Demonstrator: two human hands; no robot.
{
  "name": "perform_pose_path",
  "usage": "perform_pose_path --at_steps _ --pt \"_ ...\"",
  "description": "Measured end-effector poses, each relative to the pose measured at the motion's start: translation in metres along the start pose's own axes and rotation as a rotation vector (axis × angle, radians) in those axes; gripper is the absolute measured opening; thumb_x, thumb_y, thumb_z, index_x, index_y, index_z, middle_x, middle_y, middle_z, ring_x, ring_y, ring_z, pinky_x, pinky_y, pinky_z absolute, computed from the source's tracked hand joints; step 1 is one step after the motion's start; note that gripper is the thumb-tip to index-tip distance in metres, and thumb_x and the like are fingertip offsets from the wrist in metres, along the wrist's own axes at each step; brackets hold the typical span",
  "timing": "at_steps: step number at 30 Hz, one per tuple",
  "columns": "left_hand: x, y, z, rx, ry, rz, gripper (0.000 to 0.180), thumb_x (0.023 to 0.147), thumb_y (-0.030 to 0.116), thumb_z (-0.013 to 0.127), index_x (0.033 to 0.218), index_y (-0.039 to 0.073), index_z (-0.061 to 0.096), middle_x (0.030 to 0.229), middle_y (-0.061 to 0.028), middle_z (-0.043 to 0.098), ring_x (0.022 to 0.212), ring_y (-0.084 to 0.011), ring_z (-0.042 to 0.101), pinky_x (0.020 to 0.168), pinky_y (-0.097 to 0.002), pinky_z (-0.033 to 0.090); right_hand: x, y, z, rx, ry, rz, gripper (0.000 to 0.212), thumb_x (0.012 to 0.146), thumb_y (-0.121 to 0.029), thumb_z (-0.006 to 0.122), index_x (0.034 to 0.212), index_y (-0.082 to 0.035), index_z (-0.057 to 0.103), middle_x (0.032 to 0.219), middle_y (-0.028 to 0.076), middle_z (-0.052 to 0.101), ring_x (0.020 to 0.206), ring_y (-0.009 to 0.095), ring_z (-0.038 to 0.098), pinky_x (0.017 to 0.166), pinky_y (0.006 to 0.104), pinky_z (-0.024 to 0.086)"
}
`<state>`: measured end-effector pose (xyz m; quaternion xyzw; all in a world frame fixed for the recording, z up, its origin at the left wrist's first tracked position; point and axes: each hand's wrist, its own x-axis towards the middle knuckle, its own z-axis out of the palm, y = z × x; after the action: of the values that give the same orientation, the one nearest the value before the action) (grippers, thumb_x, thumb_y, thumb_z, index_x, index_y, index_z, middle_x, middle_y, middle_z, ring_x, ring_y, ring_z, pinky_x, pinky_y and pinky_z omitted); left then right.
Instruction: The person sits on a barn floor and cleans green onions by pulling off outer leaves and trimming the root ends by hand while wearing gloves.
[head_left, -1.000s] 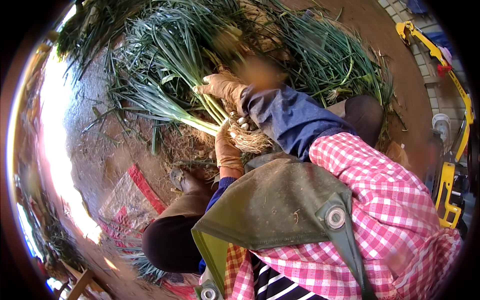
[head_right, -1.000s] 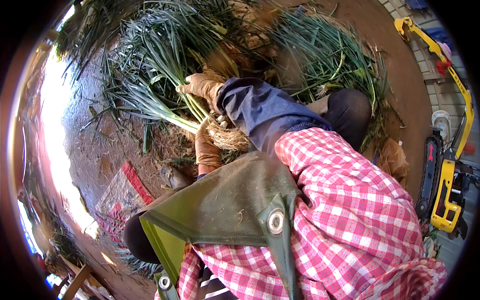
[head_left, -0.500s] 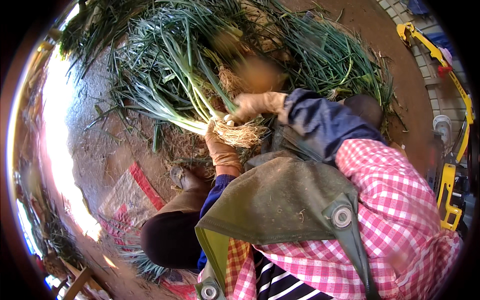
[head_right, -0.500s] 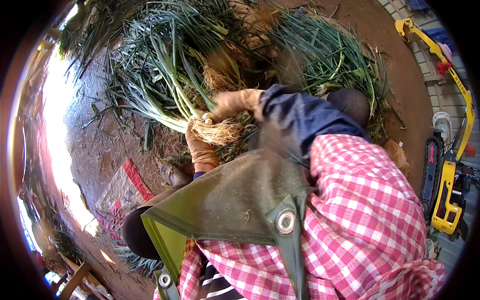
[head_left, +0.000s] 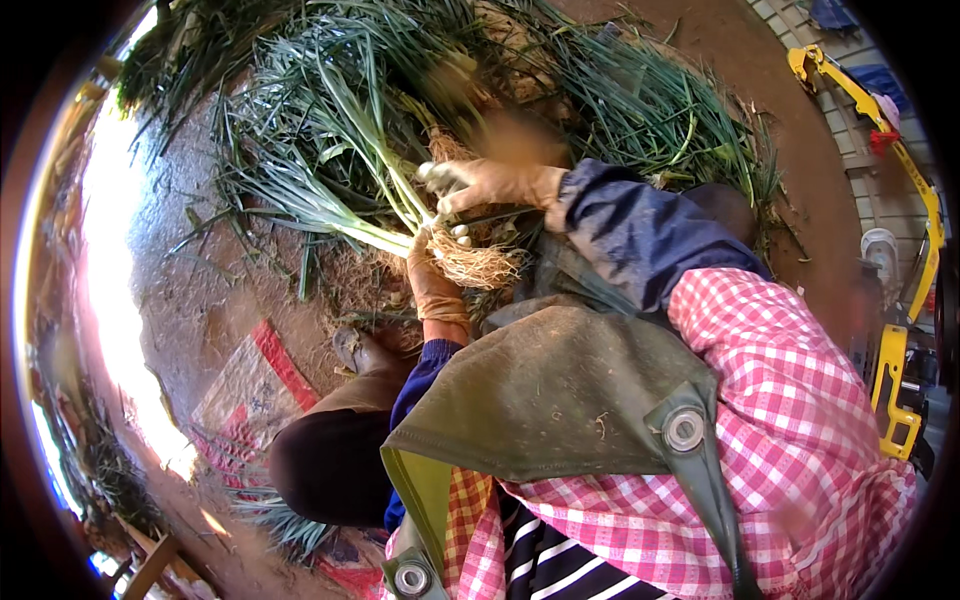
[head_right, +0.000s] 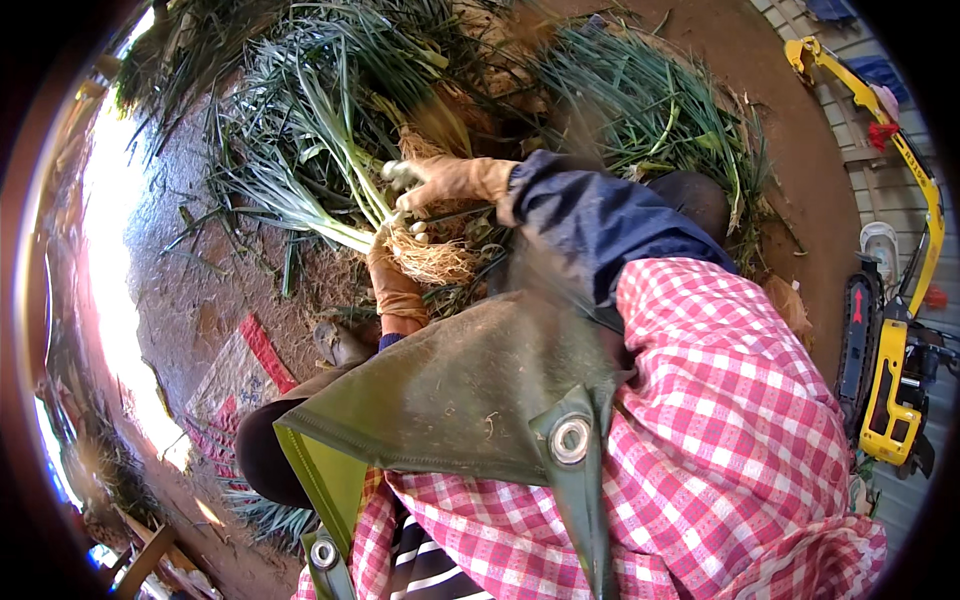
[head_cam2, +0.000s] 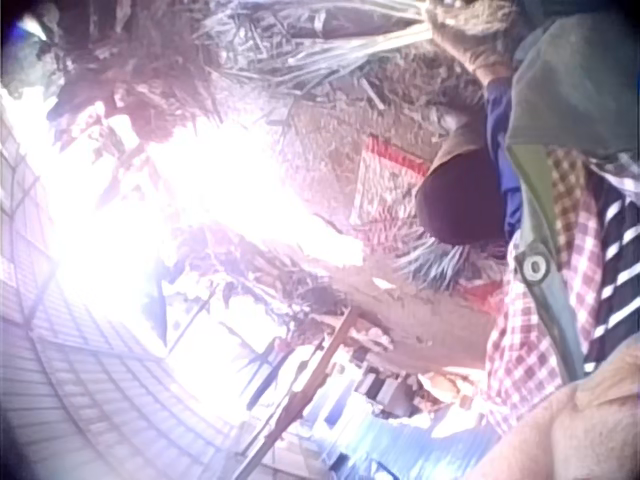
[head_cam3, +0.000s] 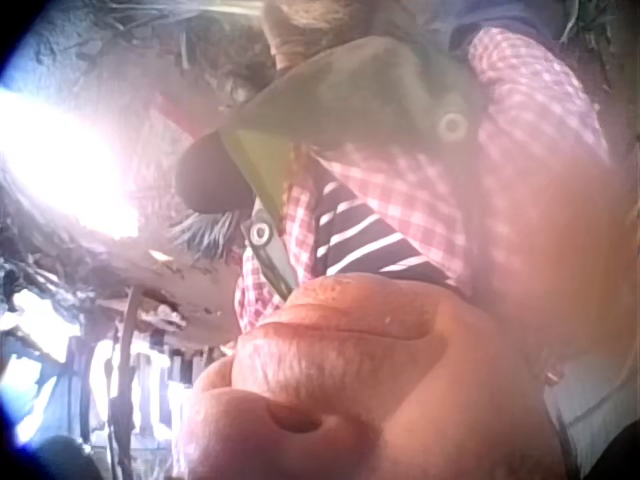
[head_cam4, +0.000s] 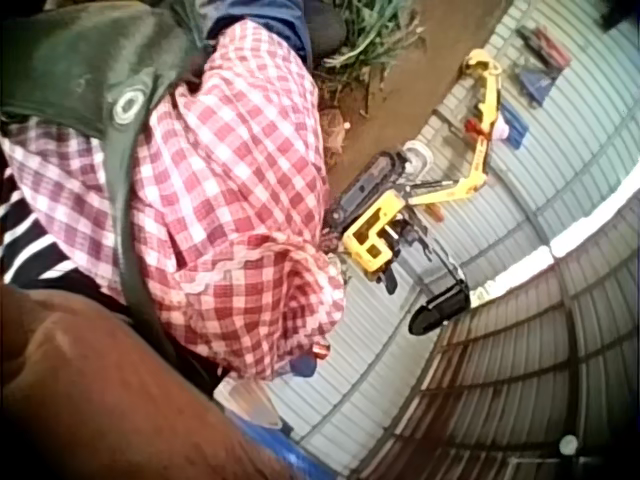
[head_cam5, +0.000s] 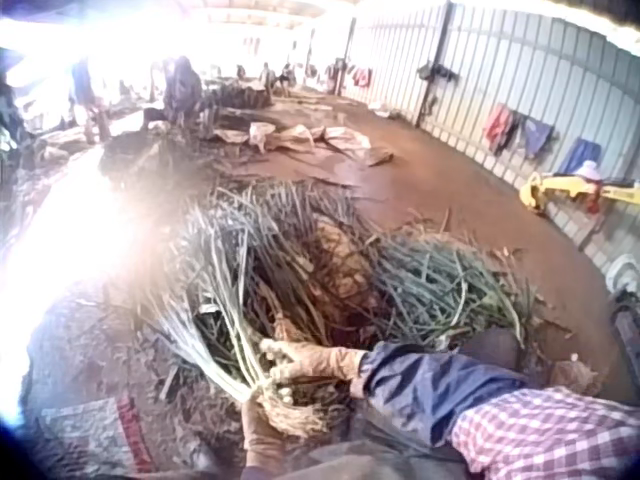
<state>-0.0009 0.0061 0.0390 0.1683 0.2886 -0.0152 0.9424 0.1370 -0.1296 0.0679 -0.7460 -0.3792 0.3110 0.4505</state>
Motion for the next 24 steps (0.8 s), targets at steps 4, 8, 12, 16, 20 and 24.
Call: perform_pose_path --at_steps 4,8,12,16,20,24 --pt "0.002 0.004 -0.011 -0.037 -0.026 -0.017 0.025 0.089 0.022 0.052 0.101 0.001 0.055 0.087 -0.0120 0.062 0.064 -0.0252 0.062 0.055 -0.0347 0.055 0.017 -0.031 0.031 0.734 -0.298 0.492 0.026 0.087 -0.017 0.058 0.106 0.001 0.053 0.086 0.007 0.061 0.062 0.014 0.056 0.066 0.0274 0.050" --pt "0.005 0.001 -0.005 0.035 0.123 -0.046 0.021 0.087 0.018 0.055 0.098 0.001 0.055 0.077 -0.0088 0.059 0.058 -0.0228 0.059 0.052 -0.0340 0.054 0.004 -0.054 0.027 -0.257 -0.253 0.363 0.015 0.078 -0.018 0.060 0.087 -0.007 0.063 0.071 0.007 0.063 0.065 0.020 0.059 0.062 0.0341 0.046" --pt "0.013 -0.002 -0.019 0.116 0.238 0.032 0.018 0.085 0.016 0.057 0.097 0.002 0.055 0.075 -0.0076 0.057 0.060 -0.0207 0.057 0.050 -0.0325 0.051 -0.009 -0.042 0.041 -0.674 -0.430 0.010 0.018 0.070 -0.022 0.061 0.085 -0.011 0.062 0.073 0.013 0.062 0.064 0.031 0.060 0.056 0.0388 0.047" --pt "0.010 0.004 -0.018 0.087 0.153 0.058 0.021 0.087 0.023 0.058 0.093 0.004 0.055 0.072 -0.0048 0.056 0.057 -0.0195 0.057 0.050 -0.0319 0.052 -0.073 -0.067 0.048 -0.410 -1.130 0.493 0.017 0.078 -0.018 0.062 0.092 -0.012 0.068 0.085 0.005 0.066 0.075 0.018 0.058 0.066 0.0352 0.048" --pt "0.003 0.005 -0.011 0.125 0.164 0.045 0.027 0.089 0.031 0.056 0.095 0.005 0.057 0.077 -0.0054 0.058 0.059 -0.0191 0.057 0.055 -0.0336 0.052 -0.054 -0.034 0.018 -1.031 -0.907 0.486 0.034 0.080 -0.033 0.061 0.099 -0.005 0.066 0.092 0.008 0.066 0.082 0.020 0.062 0.068 0.0363 0.049" --pt "0.004 0.004 -0.011 0.139 0.095 0.013 0.031 0.089 0.034 0.056 0.096 0.004 0.057 0.078 -0.0057 0.058 0.062 -0.0191 0.057 0.057 -0.0332 0.052 -0.005 -0.028 0.017 -0.044 0.001 0.525 0.061 0.080 -0.051 0.060 0.110 0.001 0.059 0.101 0.018 0.063 0.090 0.027 0.061 0.075 0.0381 0.048"
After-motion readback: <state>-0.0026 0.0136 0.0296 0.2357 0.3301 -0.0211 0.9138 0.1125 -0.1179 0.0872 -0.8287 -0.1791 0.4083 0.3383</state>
